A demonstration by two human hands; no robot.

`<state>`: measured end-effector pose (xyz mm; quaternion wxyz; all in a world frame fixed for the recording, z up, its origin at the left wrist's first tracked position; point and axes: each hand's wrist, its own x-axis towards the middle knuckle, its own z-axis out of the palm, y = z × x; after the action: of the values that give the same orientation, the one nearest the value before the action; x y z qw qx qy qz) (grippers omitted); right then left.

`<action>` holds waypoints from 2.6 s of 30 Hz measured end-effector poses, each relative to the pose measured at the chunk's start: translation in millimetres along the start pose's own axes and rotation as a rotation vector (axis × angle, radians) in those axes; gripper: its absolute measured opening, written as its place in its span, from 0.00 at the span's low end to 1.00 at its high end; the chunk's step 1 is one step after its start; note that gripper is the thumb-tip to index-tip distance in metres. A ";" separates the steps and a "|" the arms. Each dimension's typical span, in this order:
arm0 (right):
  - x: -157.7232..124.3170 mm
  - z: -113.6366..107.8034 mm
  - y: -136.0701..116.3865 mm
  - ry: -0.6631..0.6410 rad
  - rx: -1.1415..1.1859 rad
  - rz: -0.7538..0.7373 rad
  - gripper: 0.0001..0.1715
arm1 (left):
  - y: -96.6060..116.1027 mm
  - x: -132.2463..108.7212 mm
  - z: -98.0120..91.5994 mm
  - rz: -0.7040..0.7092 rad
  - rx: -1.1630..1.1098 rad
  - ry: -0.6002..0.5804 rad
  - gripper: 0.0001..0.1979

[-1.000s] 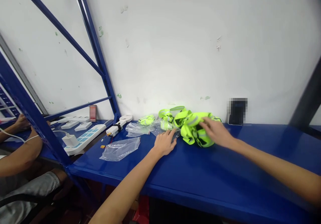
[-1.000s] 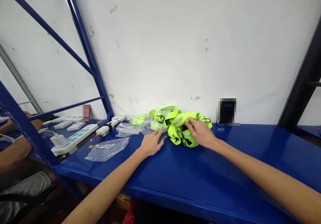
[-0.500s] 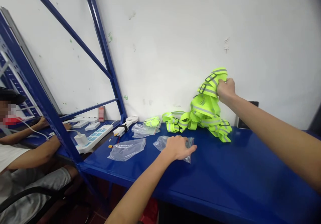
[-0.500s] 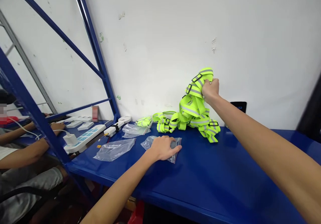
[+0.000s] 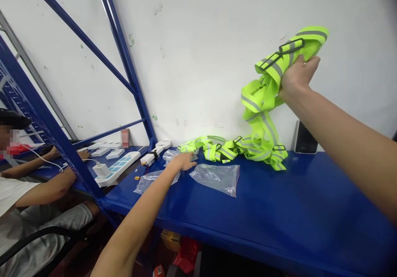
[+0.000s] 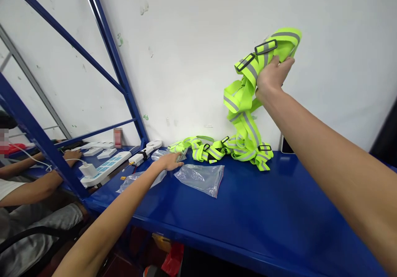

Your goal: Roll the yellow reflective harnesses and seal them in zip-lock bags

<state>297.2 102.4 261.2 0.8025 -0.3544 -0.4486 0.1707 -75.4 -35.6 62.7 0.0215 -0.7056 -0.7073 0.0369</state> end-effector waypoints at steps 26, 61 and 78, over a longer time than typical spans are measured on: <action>-190.8 -123.3 90.2 -1.105 -0.812 -0.323 0.27 | -24.4 -38.6 25.3 0.101 -0.240 -0.133 0.35; -215.6 -162.5 82.0 -1.048 -0.473 -0.403 0.19 | 46.4 -26.6 2.3 0.403 -0.498 1.118 0.11; -211.4 -158.4 81.6 -0.619 0.184 0.788 0.20 | 171.3 -16.2 22.0 0.736 -0.160 0.702 0.34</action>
<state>320.0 -32.3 20.9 0.5346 -0.3573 -0.4808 0.5962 93.5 -52.0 26.9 0.1893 -0.8772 -0.3627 -0.2514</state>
